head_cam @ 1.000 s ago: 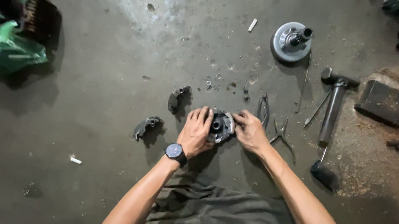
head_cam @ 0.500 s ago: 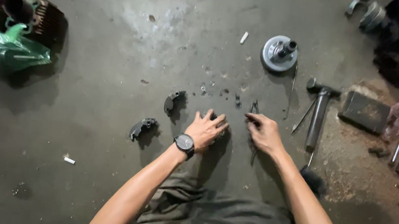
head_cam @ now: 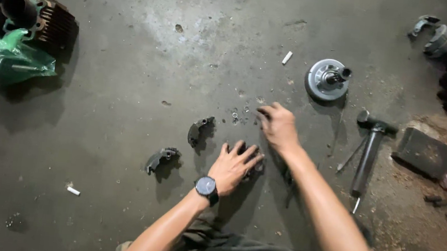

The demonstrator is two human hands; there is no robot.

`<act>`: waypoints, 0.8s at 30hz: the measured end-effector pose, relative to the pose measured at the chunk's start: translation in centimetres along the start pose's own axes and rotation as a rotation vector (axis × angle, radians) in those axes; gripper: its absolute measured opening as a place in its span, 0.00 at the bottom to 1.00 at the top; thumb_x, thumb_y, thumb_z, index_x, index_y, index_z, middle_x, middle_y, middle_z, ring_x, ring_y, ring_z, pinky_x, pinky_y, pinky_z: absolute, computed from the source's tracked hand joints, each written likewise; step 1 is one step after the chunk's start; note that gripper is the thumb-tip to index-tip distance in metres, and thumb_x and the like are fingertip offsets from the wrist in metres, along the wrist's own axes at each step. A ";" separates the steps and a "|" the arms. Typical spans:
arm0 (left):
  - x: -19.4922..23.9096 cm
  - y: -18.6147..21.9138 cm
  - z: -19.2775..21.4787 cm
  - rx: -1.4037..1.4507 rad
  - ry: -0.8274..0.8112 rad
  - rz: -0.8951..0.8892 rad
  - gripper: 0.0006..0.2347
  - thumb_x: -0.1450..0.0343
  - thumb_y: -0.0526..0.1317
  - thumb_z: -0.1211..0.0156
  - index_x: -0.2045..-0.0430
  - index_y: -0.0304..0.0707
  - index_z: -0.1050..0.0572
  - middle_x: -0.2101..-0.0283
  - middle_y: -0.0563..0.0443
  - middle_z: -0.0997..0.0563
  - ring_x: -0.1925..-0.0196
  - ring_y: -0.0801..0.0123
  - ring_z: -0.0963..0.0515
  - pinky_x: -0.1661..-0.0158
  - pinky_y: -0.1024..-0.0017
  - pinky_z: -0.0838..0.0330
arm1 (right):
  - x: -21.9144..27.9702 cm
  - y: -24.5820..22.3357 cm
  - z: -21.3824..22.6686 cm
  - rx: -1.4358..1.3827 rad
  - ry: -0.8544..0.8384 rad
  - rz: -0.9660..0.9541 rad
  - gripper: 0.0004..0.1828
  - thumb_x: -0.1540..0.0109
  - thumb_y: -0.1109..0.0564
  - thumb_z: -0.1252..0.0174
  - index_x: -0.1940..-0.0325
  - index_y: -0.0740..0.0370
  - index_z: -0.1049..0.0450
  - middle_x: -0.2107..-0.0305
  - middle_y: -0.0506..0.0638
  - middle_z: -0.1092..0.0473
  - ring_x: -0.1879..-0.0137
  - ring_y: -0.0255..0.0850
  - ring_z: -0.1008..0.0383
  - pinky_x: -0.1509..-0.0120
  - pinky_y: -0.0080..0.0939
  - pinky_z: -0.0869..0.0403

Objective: The person sits on the workshop floor disassembling and reassembling a motorcycle clutch hub. They pick up the hub, use pliers to grip and turn components inside it, briefly reach into a nearby machine cabinet, then continue fitting parts into the hub by hand.

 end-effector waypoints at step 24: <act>4.6 -1.3 2.1 0.311 0.267 0.349 0.43 0.43 0.49 0.24 0.37 0.21 0.40 0.38 0.31 0.34 0.38 0.42 0.35 0.42 0.47 0.41 | 5.5 -4.2 -2.0 -0.062 -0.183 -0.026 0.06 0.45 0.62 0.33 0.63 0.62 0.18 0.70 0.62 0.27 0.63 0.57 0.25 0.57 0.50 0.26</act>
Point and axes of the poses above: each hand's wrist, its own x-axis away from the middle knuckle, its own z-axis out of the back of the hand, y = z × x, the point moved 6 cm from there along -x, towards the middle knuckle
